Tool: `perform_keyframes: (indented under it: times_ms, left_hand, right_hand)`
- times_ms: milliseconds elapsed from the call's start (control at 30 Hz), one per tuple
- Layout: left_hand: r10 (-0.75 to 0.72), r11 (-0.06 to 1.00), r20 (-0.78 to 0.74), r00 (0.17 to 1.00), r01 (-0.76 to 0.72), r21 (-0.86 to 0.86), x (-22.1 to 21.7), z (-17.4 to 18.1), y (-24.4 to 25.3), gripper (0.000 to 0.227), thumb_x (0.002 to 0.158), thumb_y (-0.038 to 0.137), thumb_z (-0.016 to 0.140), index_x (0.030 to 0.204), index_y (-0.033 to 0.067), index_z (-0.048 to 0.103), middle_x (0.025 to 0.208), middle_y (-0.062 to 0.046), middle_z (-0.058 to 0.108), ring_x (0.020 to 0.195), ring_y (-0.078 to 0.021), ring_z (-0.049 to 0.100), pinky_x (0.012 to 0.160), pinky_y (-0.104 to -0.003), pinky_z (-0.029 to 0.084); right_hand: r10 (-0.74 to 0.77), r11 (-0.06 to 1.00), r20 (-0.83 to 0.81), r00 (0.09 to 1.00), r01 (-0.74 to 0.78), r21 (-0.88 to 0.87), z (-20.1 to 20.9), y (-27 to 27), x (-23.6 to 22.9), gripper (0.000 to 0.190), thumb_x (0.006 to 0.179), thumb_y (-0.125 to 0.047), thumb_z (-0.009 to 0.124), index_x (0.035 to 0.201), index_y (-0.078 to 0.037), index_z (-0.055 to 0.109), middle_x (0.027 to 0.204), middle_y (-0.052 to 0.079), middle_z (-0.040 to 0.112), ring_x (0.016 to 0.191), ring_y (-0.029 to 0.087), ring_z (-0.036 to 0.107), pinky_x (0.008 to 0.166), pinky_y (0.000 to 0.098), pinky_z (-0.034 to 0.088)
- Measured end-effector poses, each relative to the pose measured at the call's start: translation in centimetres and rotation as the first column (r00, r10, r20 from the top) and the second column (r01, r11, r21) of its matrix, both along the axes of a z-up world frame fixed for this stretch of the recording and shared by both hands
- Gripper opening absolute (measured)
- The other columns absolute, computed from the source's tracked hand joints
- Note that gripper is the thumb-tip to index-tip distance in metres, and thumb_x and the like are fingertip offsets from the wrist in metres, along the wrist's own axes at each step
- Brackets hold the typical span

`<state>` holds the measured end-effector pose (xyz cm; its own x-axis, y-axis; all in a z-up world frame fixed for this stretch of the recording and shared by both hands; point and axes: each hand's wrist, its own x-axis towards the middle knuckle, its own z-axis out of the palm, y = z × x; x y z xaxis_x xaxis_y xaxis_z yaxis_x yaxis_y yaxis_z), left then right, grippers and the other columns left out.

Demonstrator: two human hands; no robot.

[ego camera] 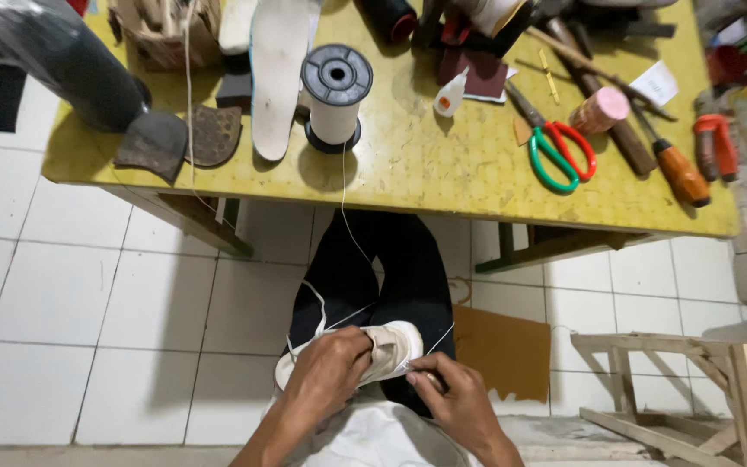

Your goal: The person sits on the floor and sews a white sneaker using a needle and thread. They repeatedly insert the needle into the shoe's upper and pull the thread through to secure the stitching.

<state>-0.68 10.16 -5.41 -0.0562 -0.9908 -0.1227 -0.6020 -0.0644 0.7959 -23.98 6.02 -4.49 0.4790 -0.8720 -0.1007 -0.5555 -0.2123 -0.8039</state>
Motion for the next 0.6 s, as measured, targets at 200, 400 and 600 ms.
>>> perform_keyframes:
  times_ms: [200,400,600]
  left_hand:
    - [-0.02,1.0,0.019,1.0,0.02,0.0,0.3,2.5,1.4,0.015,0.087,0.02,0.062,0.081,0.0072,0.068,0.087,-0.006,0.077,0.077,-0.0325,0.07,0.062,-0.045,0.046]
    - [-0.073,0.997,-0.129,0.989,0.077,0.026,1.5,3.9,1.9,0.016,0.087,0.017,0.061,0.092,0.0105,0.074,0.093,0.0,0.081,0.084,-0.0247,0.075,0.066,-0.039,0.049]
    - [-0.174,0.985,-0.179,0.968,0.167,-0.052,2.3,3.3,2.8,0.037,0.077,0.016,0.058,0.109,0.0069,0.074,0.12,-0.011,0.077,0.111,-0.0331,0.071,0.086,-0.04,0.054]
  right_hand:
    - [0.01,0.997,-0.029,1.0,-0.012,-0.078,-0.1,1.6,-0.5,0.013,0.089,-0.029,0.078,0.094,-0.017,0.079,0.069,-0.005,0.072,0.056,0.008,0.055,0.057,0.026,0.047]
    - [0.082,0.991,-0.038,0.996,-0.086,-0.101,0.3,1.8,-0.5,0.012,0.089,-0.027,0.078,0.092,-0.016,0.079,0.066,-0.006,0.072,0.054,0.007,0.054,0.052,0.027,0.044]
    - [0.096,0.978,-0.052,0.994,-0.104,-0.181,2.5,2.5,0.9,0.01,0.088,-0.025,0.077,0.092,-0.015,0.078,0.07,-0.004,0.075,0.054,0.009,0.057,0.054,0.0269,0.047]
